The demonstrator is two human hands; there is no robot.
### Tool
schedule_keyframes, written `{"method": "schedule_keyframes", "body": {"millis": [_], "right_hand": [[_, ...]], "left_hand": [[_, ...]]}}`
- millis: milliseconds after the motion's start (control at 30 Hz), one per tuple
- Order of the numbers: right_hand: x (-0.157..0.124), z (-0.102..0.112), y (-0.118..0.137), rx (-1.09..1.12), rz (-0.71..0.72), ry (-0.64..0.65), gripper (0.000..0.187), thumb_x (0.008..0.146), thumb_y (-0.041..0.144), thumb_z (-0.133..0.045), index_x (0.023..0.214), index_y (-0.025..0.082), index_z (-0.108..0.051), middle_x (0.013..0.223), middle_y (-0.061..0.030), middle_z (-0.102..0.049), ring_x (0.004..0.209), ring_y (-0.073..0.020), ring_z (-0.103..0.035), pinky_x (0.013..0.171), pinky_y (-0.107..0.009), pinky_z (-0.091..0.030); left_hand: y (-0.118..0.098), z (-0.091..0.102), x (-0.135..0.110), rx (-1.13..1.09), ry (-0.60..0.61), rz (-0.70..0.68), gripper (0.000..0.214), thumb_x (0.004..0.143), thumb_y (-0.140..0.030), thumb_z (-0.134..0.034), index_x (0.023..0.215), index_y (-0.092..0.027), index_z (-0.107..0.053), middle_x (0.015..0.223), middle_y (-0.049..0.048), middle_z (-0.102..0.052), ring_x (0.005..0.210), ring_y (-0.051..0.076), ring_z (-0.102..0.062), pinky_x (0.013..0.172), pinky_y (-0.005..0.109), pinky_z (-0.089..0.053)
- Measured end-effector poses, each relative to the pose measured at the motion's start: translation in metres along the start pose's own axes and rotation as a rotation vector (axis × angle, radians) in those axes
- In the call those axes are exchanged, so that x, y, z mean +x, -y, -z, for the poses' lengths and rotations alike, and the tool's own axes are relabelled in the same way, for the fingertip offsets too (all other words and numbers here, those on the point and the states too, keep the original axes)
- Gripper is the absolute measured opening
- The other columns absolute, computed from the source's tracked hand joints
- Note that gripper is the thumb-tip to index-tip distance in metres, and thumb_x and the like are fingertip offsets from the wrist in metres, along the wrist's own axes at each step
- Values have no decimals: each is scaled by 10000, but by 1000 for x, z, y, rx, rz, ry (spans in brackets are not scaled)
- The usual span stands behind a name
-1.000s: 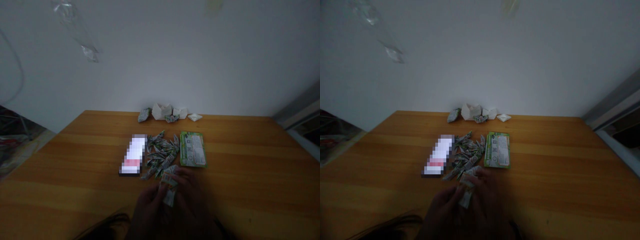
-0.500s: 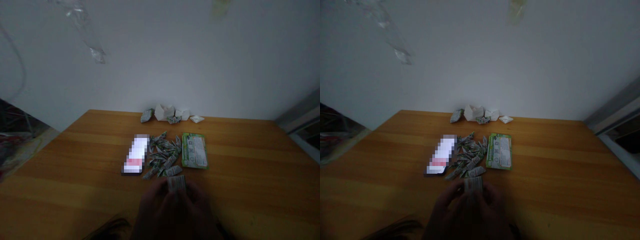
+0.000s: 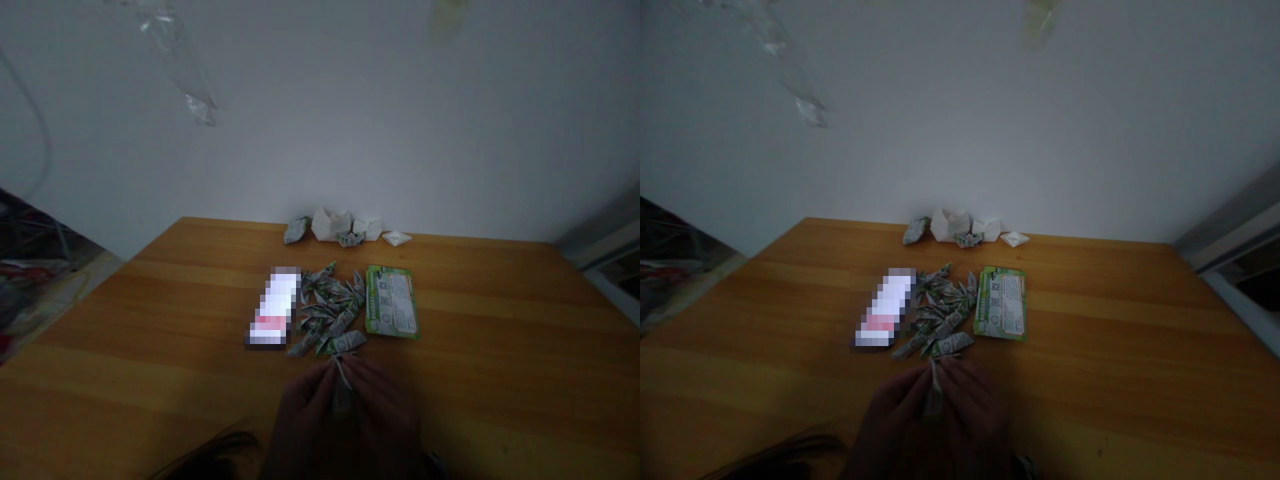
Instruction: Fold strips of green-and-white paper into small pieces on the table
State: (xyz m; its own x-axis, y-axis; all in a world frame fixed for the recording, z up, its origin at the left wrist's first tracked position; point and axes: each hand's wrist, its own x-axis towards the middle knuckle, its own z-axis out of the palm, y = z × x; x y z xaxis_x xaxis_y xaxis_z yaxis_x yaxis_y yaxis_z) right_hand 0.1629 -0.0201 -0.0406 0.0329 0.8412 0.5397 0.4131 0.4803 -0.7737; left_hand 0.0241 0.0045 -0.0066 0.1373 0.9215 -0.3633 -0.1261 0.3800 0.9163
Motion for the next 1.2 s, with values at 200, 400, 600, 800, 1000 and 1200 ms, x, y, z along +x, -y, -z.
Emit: {"method": "schedule_keyframes", "body": {"millis": [200,400,600,800,1000,1200], "right_hand": [[-6,-8,-6,-12,88,76,384,992,320,-326,1317,329,-530,1226,-47,-660,1181,-239,-586,1026,-477,-441],[-6,-10,-10,9,66,89,385,980,341,-346,1309,320,-543,1237,-56,-653,1201,-252,-568,1031,-488,-436],[-6,-10,2,103,-35,129,390,958,254,-371,1290,276,-575,1296,-76,-613,1242,-244,-530,1050,-483,-418],[2,6,10,228,-391,-71,307,926,384,-467,1095,233,-675,1136,-90,-688,1075,-259,-629,933,-388,-503],[15,11,17,449,-650,224,278,876,425,-576,915,193,-724,838,-42,-724,787,-214,-679,753,-293,-535],[15,5,21,547,-736,254,293,886,419,-567,850,184,-739,852,-35,-717,792,-202,-661,766,-291,-515]], "left_hand": [[0,4,2,-75,-44,49,442,625,-508,-772,855,-131,-781,792,77,-764,795,248,-680,806,368,-531],[-4,4,1,-44,-85,61,457,630,-542,-753,826,-129,-781,751,64,-759,769,246,-680,809,376,-531],[-2,6,2,27,-51,-8,416,713,-521,-691,846,-134,-769,781,54,-763,752,231,-682,763,332,-540],[-11,1,-9,178,-206,-101,370,787,-483,-622,867,-150,-762,801,37,-769,773,238,-695,717,281,-546],[-9,-6,-15,260,-231,-124,358,806,-468,-602,880,-155,-759,844,55,-776,843,263,-709,763,292,-553],[-6,-8,-15,231,-159,-100,361,814,-462,-600,902,-146,-751,829,65,-775,787,247,-714,677,255,-558]]}}
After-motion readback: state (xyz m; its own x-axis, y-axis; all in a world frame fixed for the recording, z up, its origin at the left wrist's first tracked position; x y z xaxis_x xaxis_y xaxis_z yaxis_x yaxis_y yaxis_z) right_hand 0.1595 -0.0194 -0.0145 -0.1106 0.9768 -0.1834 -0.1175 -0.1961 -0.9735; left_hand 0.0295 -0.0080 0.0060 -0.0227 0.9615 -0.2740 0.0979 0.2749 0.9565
